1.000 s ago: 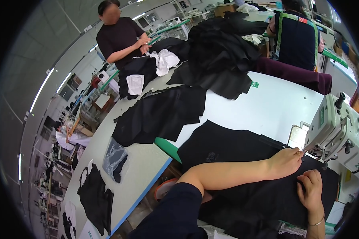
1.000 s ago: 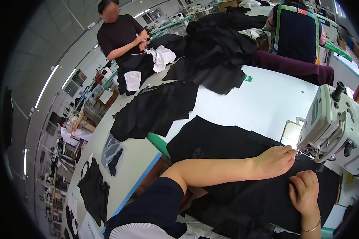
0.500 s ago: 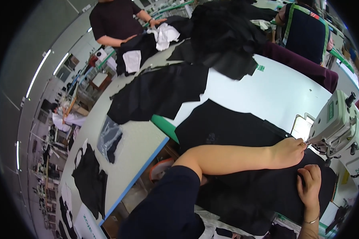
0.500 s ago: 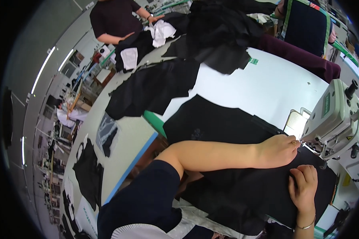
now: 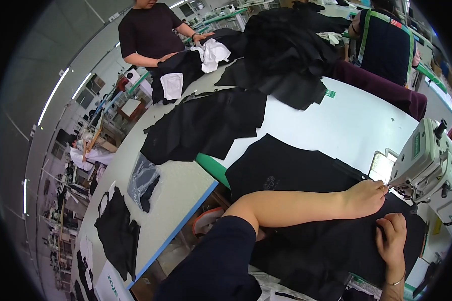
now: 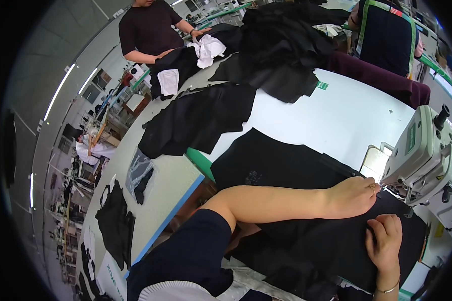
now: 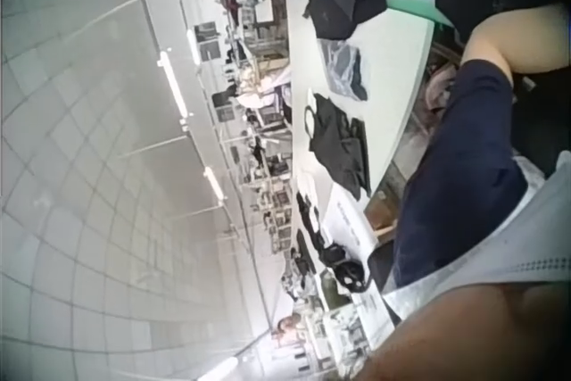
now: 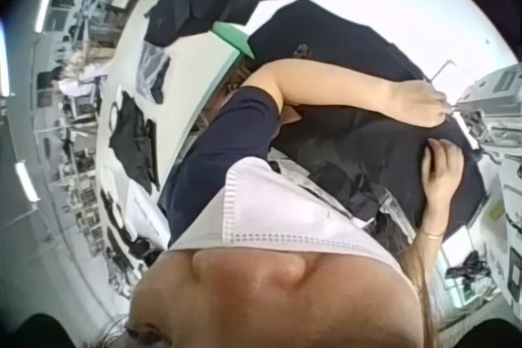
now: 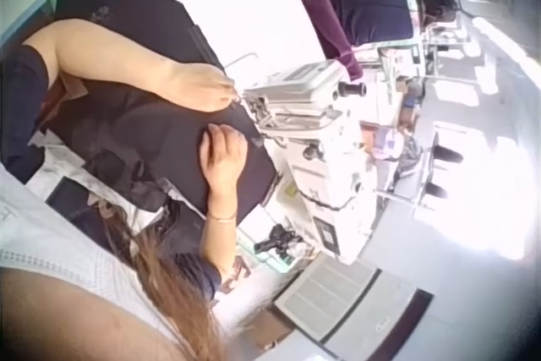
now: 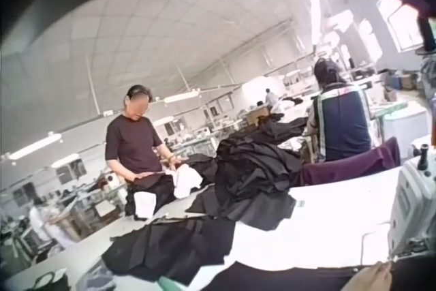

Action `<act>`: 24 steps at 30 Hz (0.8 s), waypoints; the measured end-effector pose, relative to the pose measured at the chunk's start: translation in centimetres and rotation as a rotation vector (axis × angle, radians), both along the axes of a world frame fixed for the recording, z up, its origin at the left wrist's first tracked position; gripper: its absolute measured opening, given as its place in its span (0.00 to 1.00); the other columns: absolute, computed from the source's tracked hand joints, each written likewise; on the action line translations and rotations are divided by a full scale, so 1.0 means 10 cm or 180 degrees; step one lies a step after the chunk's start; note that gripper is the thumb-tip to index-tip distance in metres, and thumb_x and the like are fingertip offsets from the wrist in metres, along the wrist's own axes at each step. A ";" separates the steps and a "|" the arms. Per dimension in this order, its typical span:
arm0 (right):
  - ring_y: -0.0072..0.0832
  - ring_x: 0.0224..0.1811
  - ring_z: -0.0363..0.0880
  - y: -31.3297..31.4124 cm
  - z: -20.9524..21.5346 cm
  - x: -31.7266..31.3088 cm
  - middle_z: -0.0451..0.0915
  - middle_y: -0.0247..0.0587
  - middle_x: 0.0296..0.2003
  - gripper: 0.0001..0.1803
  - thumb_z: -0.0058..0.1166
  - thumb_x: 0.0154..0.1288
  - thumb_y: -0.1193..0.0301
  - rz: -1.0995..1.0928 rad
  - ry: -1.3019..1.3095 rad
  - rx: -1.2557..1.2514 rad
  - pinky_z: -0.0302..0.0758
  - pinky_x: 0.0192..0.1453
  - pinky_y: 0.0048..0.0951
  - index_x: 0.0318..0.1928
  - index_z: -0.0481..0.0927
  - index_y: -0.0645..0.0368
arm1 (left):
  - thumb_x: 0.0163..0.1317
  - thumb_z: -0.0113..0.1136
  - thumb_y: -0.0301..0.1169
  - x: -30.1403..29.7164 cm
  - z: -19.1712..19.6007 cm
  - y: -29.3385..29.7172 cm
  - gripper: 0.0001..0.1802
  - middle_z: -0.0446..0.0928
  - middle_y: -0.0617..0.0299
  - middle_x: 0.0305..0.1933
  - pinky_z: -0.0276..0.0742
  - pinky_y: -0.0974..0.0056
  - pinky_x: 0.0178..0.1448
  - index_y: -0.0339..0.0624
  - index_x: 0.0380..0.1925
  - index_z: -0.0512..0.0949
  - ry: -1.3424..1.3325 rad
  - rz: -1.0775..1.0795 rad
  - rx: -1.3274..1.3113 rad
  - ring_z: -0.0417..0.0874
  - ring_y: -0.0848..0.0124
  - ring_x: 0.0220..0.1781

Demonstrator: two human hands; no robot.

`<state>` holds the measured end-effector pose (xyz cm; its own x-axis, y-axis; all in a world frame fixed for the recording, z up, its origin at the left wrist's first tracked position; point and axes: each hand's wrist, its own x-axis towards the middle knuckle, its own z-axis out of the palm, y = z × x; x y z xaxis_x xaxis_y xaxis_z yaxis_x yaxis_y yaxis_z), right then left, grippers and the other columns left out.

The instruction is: Sewing a zipper onto a piece of black fabric using an industrial sewing machine.

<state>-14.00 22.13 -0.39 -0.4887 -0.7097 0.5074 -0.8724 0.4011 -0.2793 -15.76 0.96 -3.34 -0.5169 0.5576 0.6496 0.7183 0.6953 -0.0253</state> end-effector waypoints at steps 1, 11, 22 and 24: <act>0.44 0.37 0.73 -0.01 0.00 -0.01 0.74 0.46 0.35 0.15 0.63 0.44 0.80 0.0011 -0.0009 0.0007 0.71 0.42 0.41 0.36 0.78 0.62 | 0.50 0.57 0.26 0.00 0.00 -0.01 0.08 0.78 0.49 0.38 0.79 0.59 0.42 0.29 0.26 0.79 0.0003 0.0001 -0.0050 0.79 0.59 0.43; 0.44 0.37 0.73 -0.01 -0.02 0.00 0.73 0.46 0.35 0.15 0.63 0.44 0.81 0.0014 -0.0052 -0.0018 0.71 0.42 0.41 0.36 0.78 0.62 | 0.52 0.57 0.27 -0.01 -0.02 -0.01 0.08 0.79 0.49 0.39 0.78 0.59 0.44 0.30 0.26 0.79 -0.0028 -0.0015 -0.0064 0.79 0.59 0.44; 0.45 0.37 0.73 0.03 -0.03 -0.01 0.73 0.46 0.35 0.15 0.63 0.44 0.80 0.0018 -0.0020 -0.0025 0.71 0.42 0.41 0.37 0.78 0.62 | 0.53 0.57 0.27 -0.01 -0.02 0.01 0.08 0.80 0.50 0.40 0.77 0.59 0.45 0.30 0.28 0.80 0.0027 0.0032 -0.0159 0.80 0.60 0.46; 0.45 0.37 0.74 0.01 -0.02 -0.01 0.74 0.46 0.35 0.15 0.63 0.44 0.80 0.0045 -0.0025 -0.0049 0.71 0.42 0.41 0.37 0.78 0.62 | 0.53 0.57 0.27 -0.01 -0.03 -0.01 0.08 0.80 0.50 0.40 0.77 0.59 0.45 0.30 0.28 0.80 0.0071 0.0045 -0.0153 0.80 0.60 0.46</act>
